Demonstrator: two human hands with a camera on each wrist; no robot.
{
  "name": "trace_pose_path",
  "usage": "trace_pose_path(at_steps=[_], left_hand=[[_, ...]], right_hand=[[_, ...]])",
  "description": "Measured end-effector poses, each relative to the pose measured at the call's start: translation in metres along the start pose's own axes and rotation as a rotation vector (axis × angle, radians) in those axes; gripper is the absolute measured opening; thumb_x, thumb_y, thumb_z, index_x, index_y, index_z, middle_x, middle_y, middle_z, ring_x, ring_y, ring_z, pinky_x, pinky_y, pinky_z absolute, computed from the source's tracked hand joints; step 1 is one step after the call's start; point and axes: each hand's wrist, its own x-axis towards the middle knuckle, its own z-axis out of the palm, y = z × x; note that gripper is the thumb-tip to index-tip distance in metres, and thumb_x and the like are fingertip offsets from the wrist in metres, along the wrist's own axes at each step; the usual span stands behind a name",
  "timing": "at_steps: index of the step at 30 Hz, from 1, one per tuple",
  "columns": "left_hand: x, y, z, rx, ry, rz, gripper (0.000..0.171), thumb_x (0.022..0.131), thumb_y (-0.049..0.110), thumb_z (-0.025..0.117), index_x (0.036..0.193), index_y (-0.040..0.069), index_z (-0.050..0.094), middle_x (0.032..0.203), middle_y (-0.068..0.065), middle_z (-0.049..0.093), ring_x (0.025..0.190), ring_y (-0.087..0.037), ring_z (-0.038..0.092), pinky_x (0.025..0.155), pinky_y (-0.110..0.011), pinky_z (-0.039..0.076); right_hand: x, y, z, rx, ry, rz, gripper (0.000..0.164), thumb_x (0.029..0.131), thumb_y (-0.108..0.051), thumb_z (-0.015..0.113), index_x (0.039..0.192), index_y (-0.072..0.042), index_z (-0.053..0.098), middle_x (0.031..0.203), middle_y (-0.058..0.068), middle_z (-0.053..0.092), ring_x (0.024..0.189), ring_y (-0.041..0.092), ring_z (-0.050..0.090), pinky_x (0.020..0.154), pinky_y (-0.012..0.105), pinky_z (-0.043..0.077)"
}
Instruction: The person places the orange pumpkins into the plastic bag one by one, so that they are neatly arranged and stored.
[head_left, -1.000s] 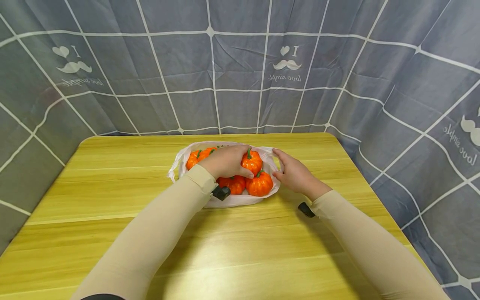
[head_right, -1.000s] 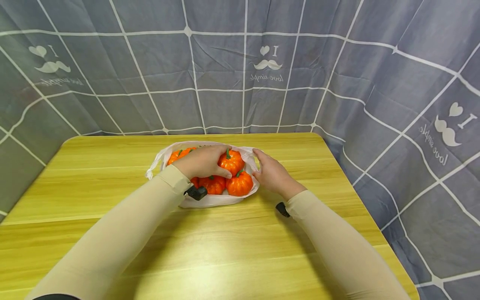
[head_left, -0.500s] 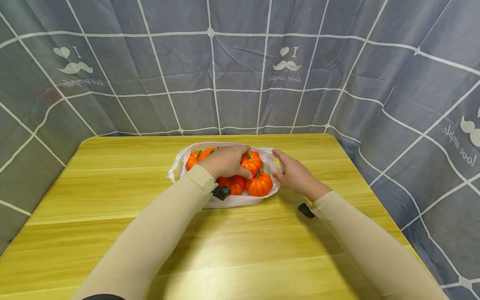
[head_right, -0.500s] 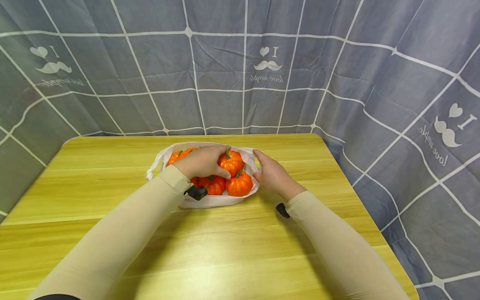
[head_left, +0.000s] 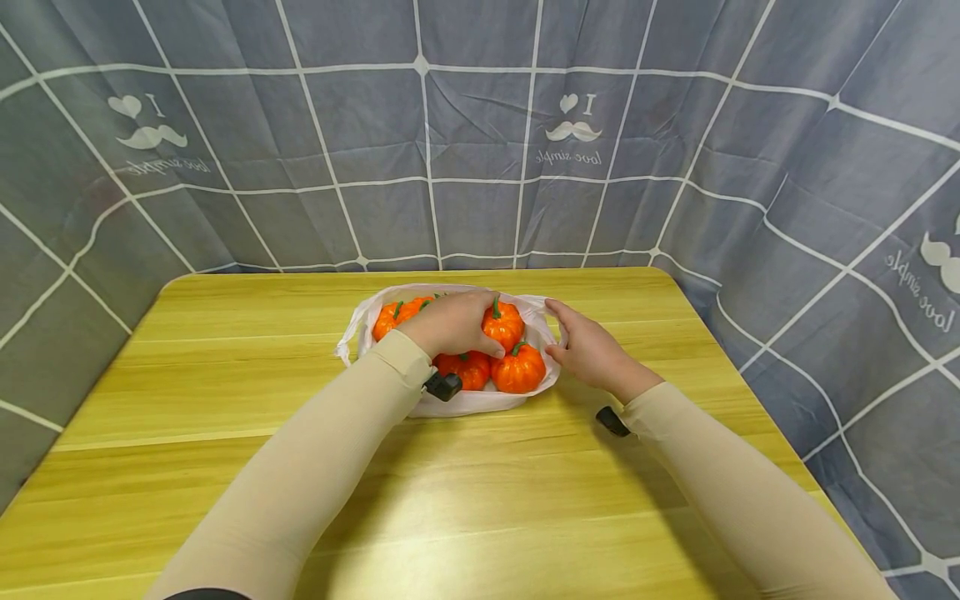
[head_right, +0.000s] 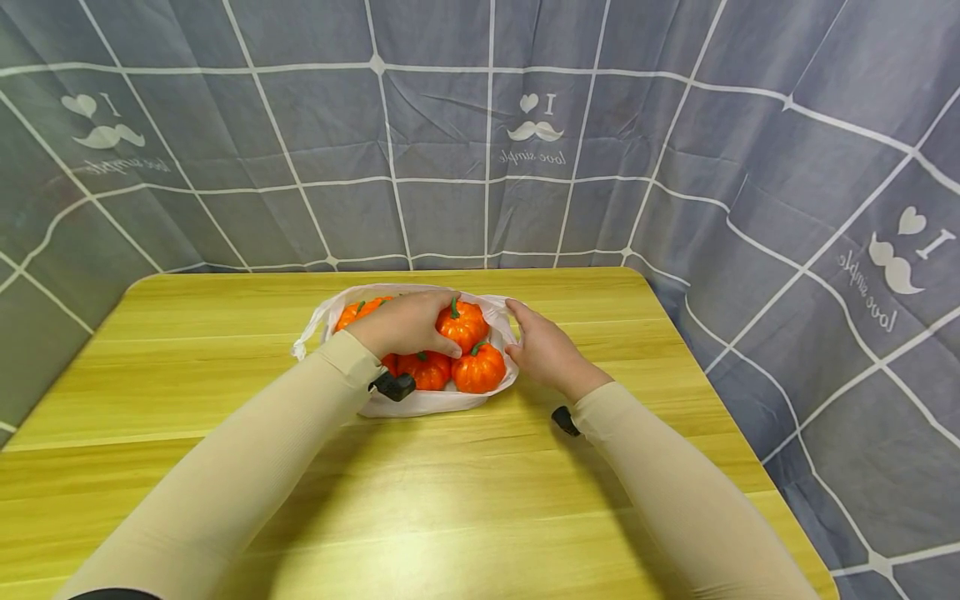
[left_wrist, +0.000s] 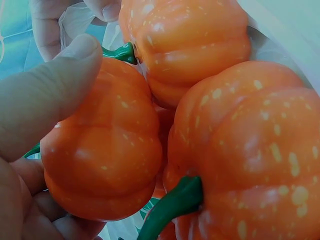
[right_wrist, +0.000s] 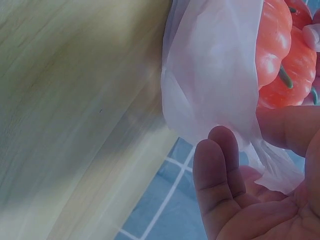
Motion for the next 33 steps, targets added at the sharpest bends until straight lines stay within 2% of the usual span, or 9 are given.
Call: trace_pose_path(at_steps=[3,6,13,19,24,30,33], left_hand=[[-0.0002,0.0001,-0.0001,-0.001,0.003,0.001,0.093,0.087,0.047,0.085,0.160,0.009,0.042,0.157,-0.008,0.055,0.140,-0.031,0.055,0.122,-0.048,0.041],[0.0001,-0.0003,0.0003,-0.002,0.002,0.000,0.094,0.087,0.047,0.085,0.161,0.009,0.041,0.157,-0.008,0.055,0.140,-0.031,0.056,0.122,-0.047,0.042],[0.0013,-0.0003,0.0006,0.001,-0.009,-0.014,0.102,0.087,0.048,0.085,0.165,0.009,0.033,0.163,-0.009,0.049,0.145,-0.032,0.052,0.124,-0.047,0.040],[0.0004,0.0018,-0.0004,0.000,-0.015,-0.025,0.105,0.087,0.048,0.084,0.167,0.008,0.028,0.166,-0.010,0.045,0.148,-0.033,0.049,0.125,-0.048,0.038],[-0.0005,0.0028,-0.0008,-0.004,-0.016,-0.039,0.109,0.087,0.048,0.084,0.169,0.010,0.022,0.167,-0.009,0.042,0.149,-0.033,0.047,0.125,-0.048,0.037],[-0.0005,0.0029,-0.0001,-0.023,-0.019,-0.039,0.115,0.087,0.047,0.085,0.170,0.010,0.015,0.169,-0.011,0.040,0.150,-0.033,0.047,0.125,-0.048,0.038],[-0.0009,0.0033,-0.0003,-0.050,-0.018,-0.040,0.117,0.086,0.046,0.085,0.171,0.012,0.011,0.170,-0.011,0.038,0.150,-0.032,0.046,0.125,-0.047,0.038]], right_hand=[[0.0009,0.0004,0.0003,-0.002,0.000,0.002,0.083,0.100,-0.015,0.071,0.168,-0.009,0.024,0.164,0.019,0.045,0.118,0.033,0.058,0.111,0.052,0.050],[0.0011,0.0005,0.0004,-0.004,0.000,0.000,0.083,0.099,-0.015,0.071,0.168,-0.009,0.024,0.164,0.020,0.045,0.121,0.034,0.058,0.114,0.053,0.048],[0.0012,0.0001,0.0001,-0.011,0.003,-0.008,0.083,0.099,-0.015,0.071,0.168,-0.008,0.024,0.160,0.021,0.049,0.103,0.031,0.059,0.101,0.049,0.053],[0.0004,-0.0004,-0.0001,-0.013,0.005,-0.007,0.083,0.099,-0.015,0.071,0.168,-0.009,0.024,0.164,0.019,0.045,0.119,0.033,0.060,0.111,0.053,0.050],[-0.0006,-0.0007,-0.0005,-0.014,0.007,-0.008,0.084,0.099,-0.015,0.072,0.168,-0.009,0.024,0.164,0.019,0.045,0.114,0.034,0.060,0.109,0.052,0.052],[-0.0004,0.0002,-0.0003,-0.003,0.006,-0.011,0.084,0.099,-0.014,0.072,0.168,-0.008,0.024,0.166,0.019,0.043,0.130,0.036,0.058,0.117,0.055,0.046],[-0.0008,0.0003,-0.0004,0.000,0.008,-0.013,0.085,0.098,-0.014,0.073,0.168,-0.008,0.024,0.165,0.019,0.043,0.129,0.036,0.058,0.117,0.055,0.046]])
